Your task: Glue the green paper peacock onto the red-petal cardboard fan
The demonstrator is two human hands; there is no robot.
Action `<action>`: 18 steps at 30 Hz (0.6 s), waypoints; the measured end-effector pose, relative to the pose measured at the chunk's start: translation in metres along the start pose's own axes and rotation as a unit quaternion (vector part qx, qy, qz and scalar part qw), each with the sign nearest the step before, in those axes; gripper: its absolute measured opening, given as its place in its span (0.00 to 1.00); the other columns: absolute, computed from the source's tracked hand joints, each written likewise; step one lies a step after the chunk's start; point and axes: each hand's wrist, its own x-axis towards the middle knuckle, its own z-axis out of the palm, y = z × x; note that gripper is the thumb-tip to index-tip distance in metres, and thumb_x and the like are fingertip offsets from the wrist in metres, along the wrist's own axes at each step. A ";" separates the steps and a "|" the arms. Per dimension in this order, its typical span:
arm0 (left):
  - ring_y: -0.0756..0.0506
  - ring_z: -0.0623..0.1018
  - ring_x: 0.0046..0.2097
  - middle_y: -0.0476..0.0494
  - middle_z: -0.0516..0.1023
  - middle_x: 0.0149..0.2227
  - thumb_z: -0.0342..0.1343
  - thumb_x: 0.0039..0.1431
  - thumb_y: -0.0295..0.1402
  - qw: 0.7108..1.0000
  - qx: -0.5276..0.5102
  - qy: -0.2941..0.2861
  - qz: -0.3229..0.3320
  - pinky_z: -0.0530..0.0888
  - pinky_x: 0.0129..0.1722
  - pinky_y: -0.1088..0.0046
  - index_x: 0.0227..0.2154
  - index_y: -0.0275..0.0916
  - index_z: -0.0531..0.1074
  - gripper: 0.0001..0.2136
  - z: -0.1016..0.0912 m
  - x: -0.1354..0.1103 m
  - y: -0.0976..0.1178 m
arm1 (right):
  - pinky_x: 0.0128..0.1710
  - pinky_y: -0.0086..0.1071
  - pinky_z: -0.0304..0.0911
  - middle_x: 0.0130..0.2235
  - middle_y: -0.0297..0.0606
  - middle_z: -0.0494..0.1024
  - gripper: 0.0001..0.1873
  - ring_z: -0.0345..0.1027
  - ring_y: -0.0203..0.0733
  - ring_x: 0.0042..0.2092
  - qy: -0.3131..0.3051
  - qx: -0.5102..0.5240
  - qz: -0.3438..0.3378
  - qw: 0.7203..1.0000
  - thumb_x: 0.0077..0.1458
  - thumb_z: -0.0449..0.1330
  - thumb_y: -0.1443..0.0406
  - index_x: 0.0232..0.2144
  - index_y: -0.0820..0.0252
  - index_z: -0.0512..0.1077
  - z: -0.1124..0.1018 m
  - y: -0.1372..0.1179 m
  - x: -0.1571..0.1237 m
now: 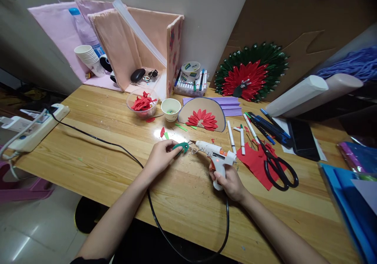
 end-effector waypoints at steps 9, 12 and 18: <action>0.48 0.71 0.29 0.45 0.76 0.27 0.55 0.54 0.38 1.000 0.021 -0.003 0.010 0.66 0.30 0.74 0.31 0.35 0.76 0.11 0.000 -0.001 -0.003 | 0.24 0.29 0.55 0.25 0.33 0.65 0.13 0.57 0.36 0.25 0.001 -0.012 -0.011 1.000 0.55 0.51 0.56 0.32 0.60 0.64 0.000 -0.001 0.001; 0.48 0.71 0.30 0.44 0.76 0.28 0.55 0.54 0.38 1.000 0.023 0.000 0.012 0.66 0.31 0.74 0.31 0.35 0.76 0.11 0.000 0.000 -0.003 | 0.24 0.29 0.54 0.24 0.32 0.64 0.12 0.57 0.35 0.25 -0.001 -0.012 -0.012 1.000 0.55 0.51 0.56 0.32 0.60 0.64 0.000 -0.003 0.001; 0.48 0.72 0.30 0.45 0.76 0.27 0.55 0.54 0.38 1.000 0.024 0.002 0.014 0.67 0.32 0.73 0.30 0.36 0.75 0.10 -0.001 -0.001 0.001 | 0.23 0.29 0.54 0.24 0.31 0.64 0.13 0.56 0.35 0.24 -0.003 -0.007 -0.008 1.000 0.56 0.50 0.56 0.32 0.60 0.63 0.001 -0.004 0.001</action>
